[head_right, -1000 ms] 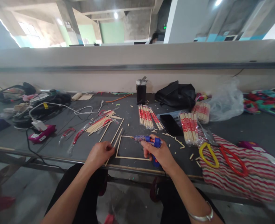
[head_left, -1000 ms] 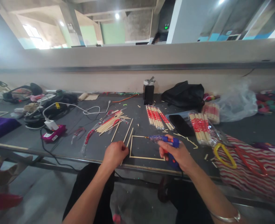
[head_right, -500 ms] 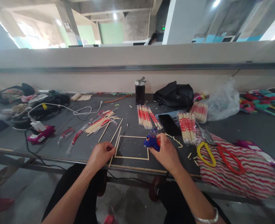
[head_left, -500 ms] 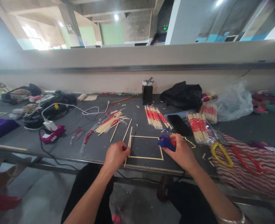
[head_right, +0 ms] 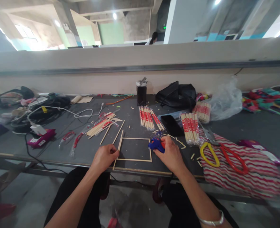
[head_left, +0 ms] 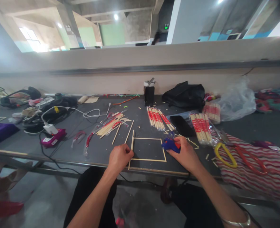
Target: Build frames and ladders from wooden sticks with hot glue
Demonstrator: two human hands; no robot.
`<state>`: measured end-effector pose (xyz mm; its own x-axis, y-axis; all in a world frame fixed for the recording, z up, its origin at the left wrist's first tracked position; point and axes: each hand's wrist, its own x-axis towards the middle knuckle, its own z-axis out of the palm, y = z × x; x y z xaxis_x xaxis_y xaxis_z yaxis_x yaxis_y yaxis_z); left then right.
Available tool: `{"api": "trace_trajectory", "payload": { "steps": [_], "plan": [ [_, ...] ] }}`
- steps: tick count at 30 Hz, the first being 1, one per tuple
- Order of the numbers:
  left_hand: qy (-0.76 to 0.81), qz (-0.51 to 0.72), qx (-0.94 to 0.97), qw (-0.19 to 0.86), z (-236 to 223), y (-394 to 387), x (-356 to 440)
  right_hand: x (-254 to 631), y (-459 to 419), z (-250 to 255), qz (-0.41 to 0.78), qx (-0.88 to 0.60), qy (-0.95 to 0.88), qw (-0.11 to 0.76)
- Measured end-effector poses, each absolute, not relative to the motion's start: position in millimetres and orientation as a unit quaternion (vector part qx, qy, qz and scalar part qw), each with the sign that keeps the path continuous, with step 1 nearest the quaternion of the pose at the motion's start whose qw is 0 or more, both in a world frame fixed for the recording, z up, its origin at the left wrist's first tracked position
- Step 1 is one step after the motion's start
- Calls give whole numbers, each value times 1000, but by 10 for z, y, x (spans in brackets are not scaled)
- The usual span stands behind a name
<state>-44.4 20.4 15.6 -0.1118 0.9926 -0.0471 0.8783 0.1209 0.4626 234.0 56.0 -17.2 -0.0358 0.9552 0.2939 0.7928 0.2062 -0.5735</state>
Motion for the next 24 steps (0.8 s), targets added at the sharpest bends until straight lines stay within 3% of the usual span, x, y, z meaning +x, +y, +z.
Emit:
{"api": "trace_trajectory", "payload": {
  "steps": [24],
  "plan": [
    [733,146,640,177,153,217,-434,2321,569,-228,97,-630,-704,314]
  ]
}}
